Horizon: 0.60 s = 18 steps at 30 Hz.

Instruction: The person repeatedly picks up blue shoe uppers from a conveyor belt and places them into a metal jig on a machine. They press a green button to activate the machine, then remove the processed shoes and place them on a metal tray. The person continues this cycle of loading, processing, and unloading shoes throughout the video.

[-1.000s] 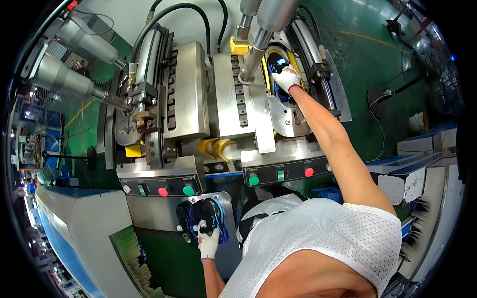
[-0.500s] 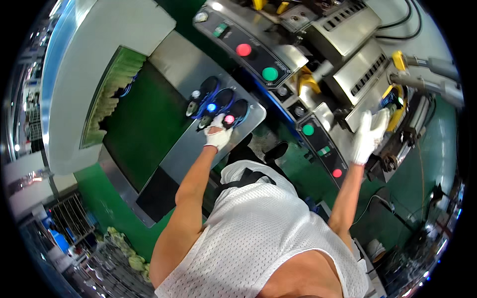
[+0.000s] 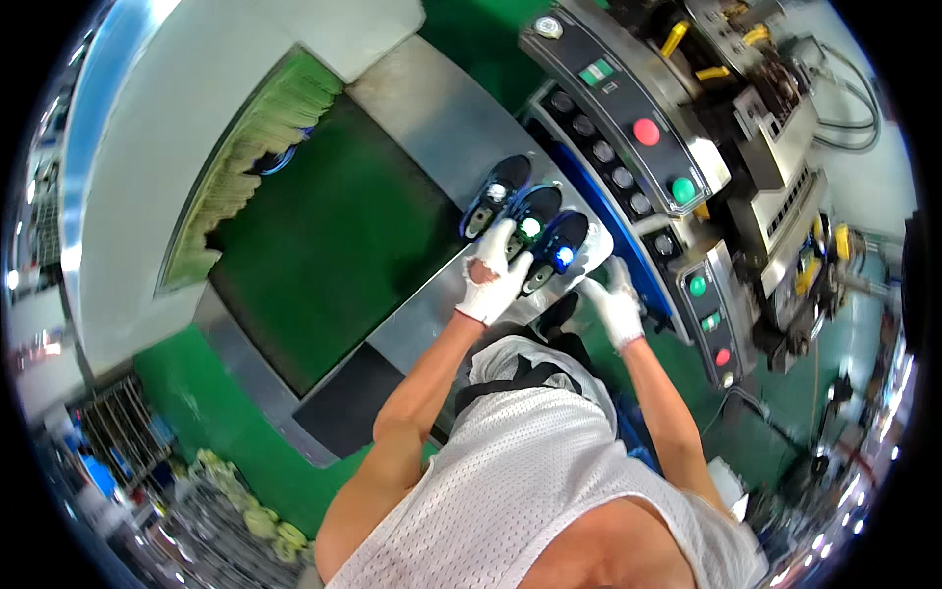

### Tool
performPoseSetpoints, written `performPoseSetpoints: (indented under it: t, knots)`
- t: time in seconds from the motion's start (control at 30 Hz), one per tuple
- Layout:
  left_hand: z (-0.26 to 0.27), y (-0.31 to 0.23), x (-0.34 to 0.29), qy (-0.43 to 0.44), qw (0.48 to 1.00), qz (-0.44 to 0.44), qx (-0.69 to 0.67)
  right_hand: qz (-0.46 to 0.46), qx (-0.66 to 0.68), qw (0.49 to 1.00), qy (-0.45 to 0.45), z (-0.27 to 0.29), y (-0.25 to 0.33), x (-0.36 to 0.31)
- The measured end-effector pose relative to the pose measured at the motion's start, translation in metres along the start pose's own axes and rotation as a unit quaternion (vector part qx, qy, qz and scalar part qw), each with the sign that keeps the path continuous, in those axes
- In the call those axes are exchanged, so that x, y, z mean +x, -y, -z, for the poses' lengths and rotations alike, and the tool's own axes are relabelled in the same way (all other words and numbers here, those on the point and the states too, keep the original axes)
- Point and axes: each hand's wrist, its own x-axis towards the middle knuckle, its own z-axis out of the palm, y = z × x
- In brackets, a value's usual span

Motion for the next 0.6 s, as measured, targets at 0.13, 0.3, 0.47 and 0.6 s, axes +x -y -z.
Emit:
performPoseSetpoints:
  t: [0.13, 0.3, 0.47, 0.6]
  knots:
    - [-0.042, 0.050, 0.012, 0.056, 0.995, 0.036, 0.075, -0.120, 0.062, 0.991, 0.020, -0.158, -0.023, 0.050]
    - [-0.052, 0.069, 0.041, 0.152, 0.983, 0.107, 0.007, -0.186, 0.130, 0.939, -0.257, -0.181, 0.009, 0.056]
    - [-0.054, 0.078, 0.044, 0.168, 0.974, 0.073, 0.136, -0.144, 0.225, 0.937, -0.224, -0.166, -0.019, 0.052]
    - [-0.058, 0.058, 0.047, 0.224, 0.942, 0.139, 0.208, -0.186, 0.467, 0.852, -0.146, -0.116, -0.041, 0.021]
